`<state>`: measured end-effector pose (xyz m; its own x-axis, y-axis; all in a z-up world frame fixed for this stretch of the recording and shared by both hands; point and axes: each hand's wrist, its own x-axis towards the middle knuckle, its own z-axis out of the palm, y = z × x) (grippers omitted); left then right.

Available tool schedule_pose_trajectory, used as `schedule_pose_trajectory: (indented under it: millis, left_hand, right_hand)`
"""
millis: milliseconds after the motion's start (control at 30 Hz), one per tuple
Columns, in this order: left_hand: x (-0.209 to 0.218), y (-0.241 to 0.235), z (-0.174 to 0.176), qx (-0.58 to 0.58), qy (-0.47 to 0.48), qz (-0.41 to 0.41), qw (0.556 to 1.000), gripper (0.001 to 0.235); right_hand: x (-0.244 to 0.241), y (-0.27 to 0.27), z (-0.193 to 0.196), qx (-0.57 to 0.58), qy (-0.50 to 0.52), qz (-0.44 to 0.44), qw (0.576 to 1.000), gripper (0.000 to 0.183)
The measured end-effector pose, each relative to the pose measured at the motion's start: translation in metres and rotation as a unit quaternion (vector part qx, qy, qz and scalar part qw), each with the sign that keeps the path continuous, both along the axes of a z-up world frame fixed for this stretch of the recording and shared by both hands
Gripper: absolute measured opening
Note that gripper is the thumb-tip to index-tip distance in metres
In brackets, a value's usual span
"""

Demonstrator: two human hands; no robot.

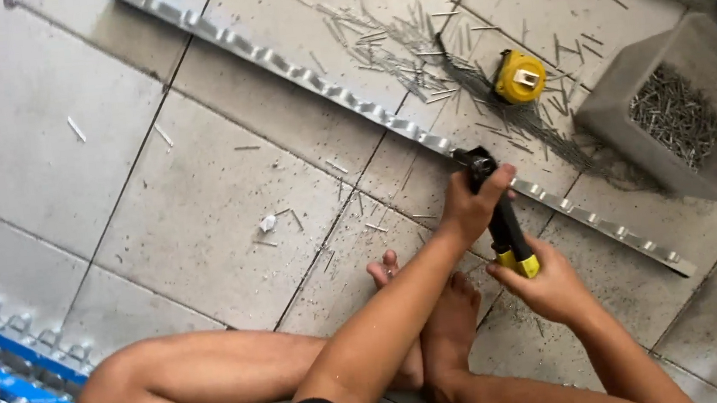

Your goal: Assembling plastic components onto a rail using a manual rivet gun and rivets.

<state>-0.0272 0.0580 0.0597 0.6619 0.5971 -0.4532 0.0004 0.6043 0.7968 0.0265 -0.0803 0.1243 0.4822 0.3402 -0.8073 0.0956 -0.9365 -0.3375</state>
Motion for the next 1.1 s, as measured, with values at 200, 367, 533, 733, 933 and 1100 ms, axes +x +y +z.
schedule_pose_trajectory:
  millis: [200, 367, 533, 733, 933, 1100]
  left_hand:
    - [0.004, -0.015, -0.023, -0.127, -0.107, 0.023, 0.986, 0.055]
    - [0.03, -0.032, -0.037, -0.302, -0.111, 0.071, 0.944, 0.059]
    - [0.04, -0.046, -0.039, -0.249, -0.029, 0.075, 0.965, 0.062]
    - [0.02, -0.042, -0.043, -0.285, -0.046, 0.082, 0.954, 0.07]
    - [0.026, -0.054, -0.062, -0.317, -0.033, 0.108, 0.942, 0.065]
    - [0.017, -0.044, -0.046, -0.307, -0.132, 0.06, 0.941, 0.062]
  right_hand:
    - [0.02, 0.016, 0.032, -0.127, -0.068, 0.13, 0.981, 0.054]
    - [0.046, -0.001, 0.001, -0.161, -0.084, 0.13, 0.975, 0.049]
    - [0.023, -0.043, -0.083, -0.127, -0.117, -0.015, 0.985, 0.031]
    - [0.024, 0.013, 0.06, -0.064, 0.036, 0.127, 0.989, 0.05]
    - [0.011, -0.034, -0.061, -0.083, -0.063, 0.018, 0.994, 0.031]
    - [0.034, -0.016, 0.01, -0.174, -0.045, 0.223, 0.958, 0.043]
